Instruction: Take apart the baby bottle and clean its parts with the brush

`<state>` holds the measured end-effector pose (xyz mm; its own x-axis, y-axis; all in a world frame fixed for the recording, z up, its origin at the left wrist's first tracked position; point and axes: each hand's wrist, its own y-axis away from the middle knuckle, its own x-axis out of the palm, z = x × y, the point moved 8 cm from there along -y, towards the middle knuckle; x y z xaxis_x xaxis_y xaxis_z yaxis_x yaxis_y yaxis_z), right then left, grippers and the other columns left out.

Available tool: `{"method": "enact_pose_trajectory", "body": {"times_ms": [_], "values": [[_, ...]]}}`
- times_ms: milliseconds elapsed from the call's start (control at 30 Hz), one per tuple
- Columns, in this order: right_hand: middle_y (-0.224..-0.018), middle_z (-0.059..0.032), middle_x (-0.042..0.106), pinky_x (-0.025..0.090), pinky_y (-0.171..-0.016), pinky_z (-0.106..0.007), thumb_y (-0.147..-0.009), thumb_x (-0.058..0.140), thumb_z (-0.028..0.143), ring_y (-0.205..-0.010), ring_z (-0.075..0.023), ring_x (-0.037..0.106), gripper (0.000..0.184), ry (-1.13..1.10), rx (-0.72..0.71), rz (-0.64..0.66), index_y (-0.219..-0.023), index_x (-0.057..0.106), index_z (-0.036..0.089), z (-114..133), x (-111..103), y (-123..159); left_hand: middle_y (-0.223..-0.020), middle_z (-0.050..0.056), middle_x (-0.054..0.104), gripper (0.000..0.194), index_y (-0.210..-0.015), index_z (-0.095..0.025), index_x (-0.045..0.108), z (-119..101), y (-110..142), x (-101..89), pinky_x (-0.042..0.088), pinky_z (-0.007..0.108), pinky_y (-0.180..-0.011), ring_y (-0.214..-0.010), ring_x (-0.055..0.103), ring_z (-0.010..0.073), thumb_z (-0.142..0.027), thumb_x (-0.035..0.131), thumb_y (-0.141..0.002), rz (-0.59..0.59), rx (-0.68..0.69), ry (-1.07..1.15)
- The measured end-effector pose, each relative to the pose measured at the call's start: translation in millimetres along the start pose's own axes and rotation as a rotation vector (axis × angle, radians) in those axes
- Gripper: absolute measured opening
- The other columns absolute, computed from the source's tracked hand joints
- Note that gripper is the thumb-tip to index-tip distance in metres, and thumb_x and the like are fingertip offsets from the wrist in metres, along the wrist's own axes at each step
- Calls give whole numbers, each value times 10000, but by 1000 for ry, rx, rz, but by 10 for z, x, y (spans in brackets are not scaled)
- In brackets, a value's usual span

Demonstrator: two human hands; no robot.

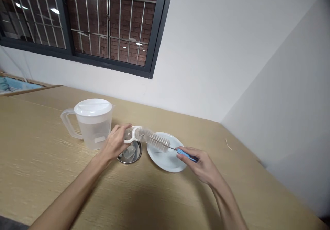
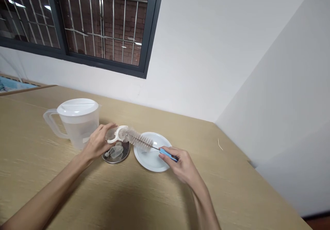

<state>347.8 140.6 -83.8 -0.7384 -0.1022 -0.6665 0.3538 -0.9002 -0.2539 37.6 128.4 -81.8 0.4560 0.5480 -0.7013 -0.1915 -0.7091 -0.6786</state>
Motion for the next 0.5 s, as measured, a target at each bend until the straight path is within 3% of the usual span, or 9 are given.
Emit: {"method": "enact_pose_trajectory", "body": {"times_ms": [233,400,500], "values": [[-969,-75,723,491,-685,-278,-925,545,476,-814,-204,646,373,148,-108,75,-1081,747,204,187,-3,49,-1281,112,591,590,-1372,-182,374,-59,-1,17,480,385,-941,-1138,531,281,-170,608,-830,69,32,-19],[-773,-46,667,442,-601,-261,-919,584,422,-664,-156,585,333,121,-199,-76,-1109,738,196,299,-119,71,-1225,105,621,650,-1361,-193,370,9,-32,30,507,387,-906,-1108,570,272,-235,686,-794,66,-76,77],[-778,-36,664,438,-595,-255,-905,609,413,-669,-151,586,307,90,-192,-103,-1086,746,205,296,-129,72,-1189,97,636,652,-1327,-198,389,66,-36,28,507,393,-919,-1098,595,264,-298,722,-776,18,-133,152]]}}
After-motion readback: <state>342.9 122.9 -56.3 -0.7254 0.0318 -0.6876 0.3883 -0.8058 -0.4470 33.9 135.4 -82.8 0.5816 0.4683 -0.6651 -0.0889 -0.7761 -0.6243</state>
